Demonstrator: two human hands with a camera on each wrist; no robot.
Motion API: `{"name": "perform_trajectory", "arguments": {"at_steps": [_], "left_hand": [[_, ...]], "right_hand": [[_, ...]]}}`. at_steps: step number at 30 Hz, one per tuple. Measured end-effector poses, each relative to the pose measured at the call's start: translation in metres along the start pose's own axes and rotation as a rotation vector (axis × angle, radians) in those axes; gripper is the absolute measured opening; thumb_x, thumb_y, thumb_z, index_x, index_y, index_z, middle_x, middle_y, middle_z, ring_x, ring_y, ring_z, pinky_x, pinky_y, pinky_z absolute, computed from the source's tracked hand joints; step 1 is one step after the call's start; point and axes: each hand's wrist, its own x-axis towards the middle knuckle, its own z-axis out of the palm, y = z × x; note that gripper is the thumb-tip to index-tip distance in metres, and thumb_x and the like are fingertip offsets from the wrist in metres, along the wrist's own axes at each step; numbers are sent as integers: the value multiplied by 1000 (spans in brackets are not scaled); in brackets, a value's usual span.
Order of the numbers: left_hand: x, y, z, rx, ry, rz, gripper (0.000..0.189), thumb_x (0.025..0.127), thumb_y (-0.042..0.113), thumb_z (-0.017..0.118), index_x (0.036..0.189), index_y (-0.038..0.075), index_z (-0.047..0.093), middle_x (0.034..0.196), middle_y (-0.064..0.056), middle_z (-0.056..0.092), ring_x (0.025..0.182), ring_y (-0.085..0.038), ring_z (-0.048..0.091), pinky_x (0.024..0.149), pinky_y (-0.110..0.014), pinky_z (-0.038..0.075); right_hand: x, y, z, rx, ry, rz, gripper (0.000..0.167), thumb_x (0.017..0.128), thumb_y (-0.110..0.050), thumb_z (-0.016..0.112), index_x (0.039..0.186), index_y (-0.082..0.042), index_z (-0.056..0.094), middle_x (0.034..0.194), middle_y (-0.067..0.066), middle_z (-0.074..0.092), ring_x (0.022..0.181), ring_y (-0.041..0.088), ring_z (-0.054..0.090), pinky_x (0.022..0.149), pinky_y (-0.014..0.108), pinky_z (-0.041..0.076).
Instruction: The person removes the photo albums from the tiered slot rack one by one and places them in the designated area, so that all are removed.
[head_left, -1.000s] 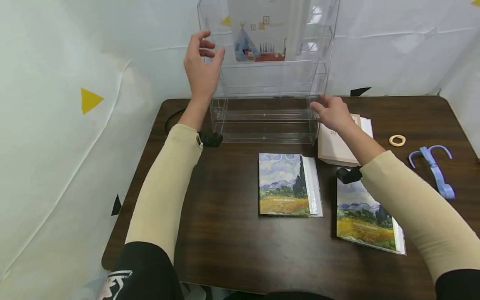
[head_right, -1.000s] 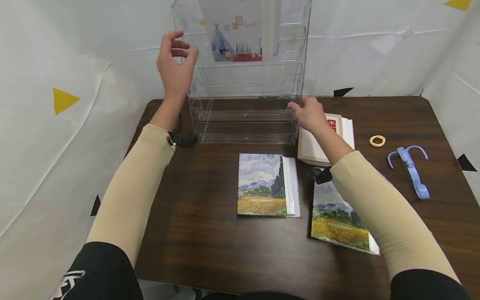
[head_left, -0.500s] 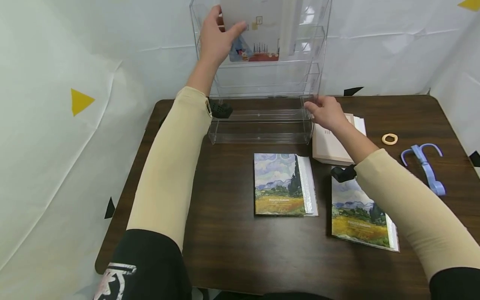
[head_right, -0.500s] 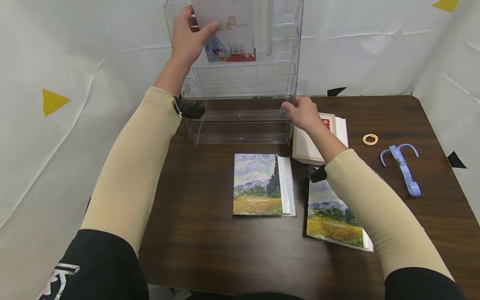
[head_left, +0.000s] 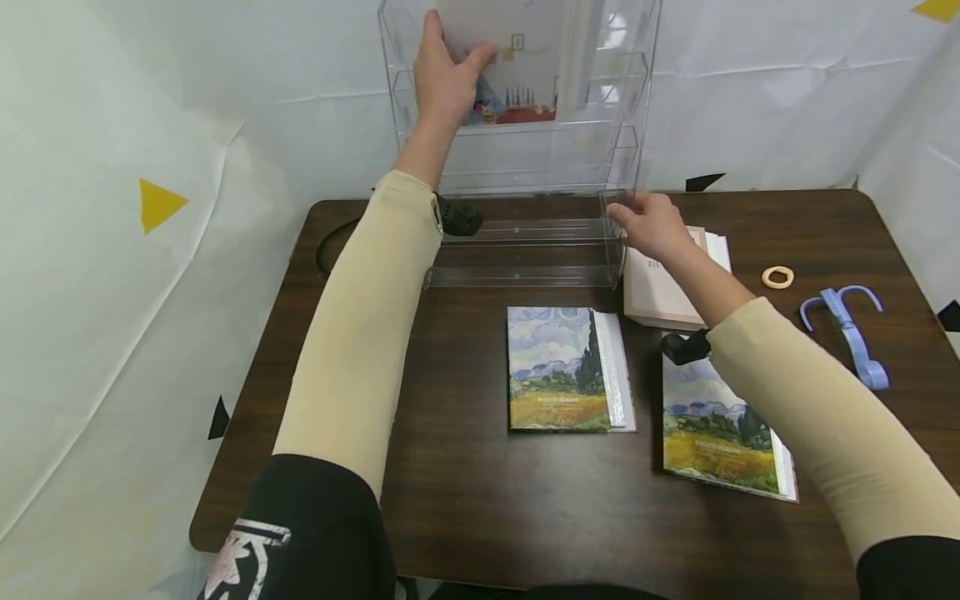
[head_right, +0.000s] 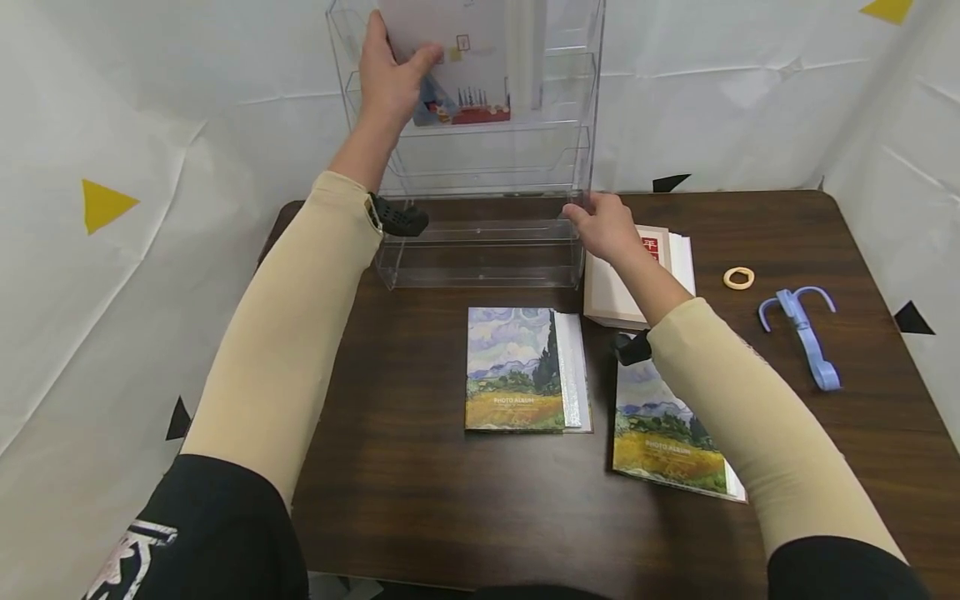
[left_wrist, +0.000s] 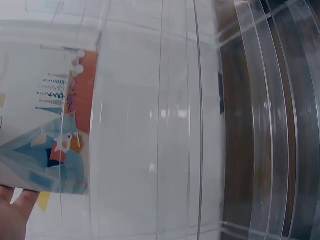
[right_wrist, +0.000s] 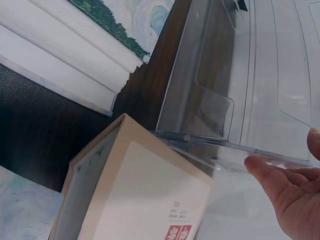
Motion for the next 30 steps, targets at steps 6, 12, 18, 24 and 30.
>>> {"name": "perform_trajectory", "arguments": {"at_steps": [6, 12, 18, 24, 30], "left_hand": [[-1, -1, 0, -60, 31, 50, 50, 94, 26, 68, 135, 11, 43, 139, -2, 52, 129, -7, 45, 105, -14, 30], [-4, 7, 4, -164, 39, 138, 56, 94, 16, 68, 143, 12, 42, 136, -1, 55, 124, -6, 49, 102, -13, 33], [-18, 16, 4, -368, 74, 305, 58, 93, 3, 65, 144, -1, 37, 128, -12, 55, 117, -12, 53, 97, -16, 39], [-60, 34, -15, -582, 46, 300, 52, 97, -3, 55, 143, -2, 31, 110, -7, 53, 102, -14, 55, 88, -22, 44], [-111, 13, -40, -736, 61, 155, 30, 98, 0, 56, 122, 5, 39, 100, -7, 58, 93, -23, 61, 82, -31, 48]], "right_hand": [[1, -1, 1, 4, -3, -7, 63, 106, -35, 43, 150, 7, 28, 145, 30, 41, 125, 44, 50, 100, 51, 44], [0, 3, -1, -7, -9, -2, 65, 106, -37, 42, 151, 7, 25, 145, 31, 40, 124, 45, 51, 100, 53, 44], [0, 3, -1, 1, -8, 1, 66, 106, -38, 43, 152, 6, 24, 145, 31, 40, 125, 45, 49, 101, 53, 43], [1, 2, 0, 4, -10, 2, 65, 106, -38, 42, 151, 6, 27, 145, 30, 40, 128, 45, 47, 102, 52, 43], [2, 2, -2, 16, -14, -3, 66, 106, -38, 42, 152, 6, 24, 148, 30, 37, 130, 44, 45, 102, 50, 43]]}}
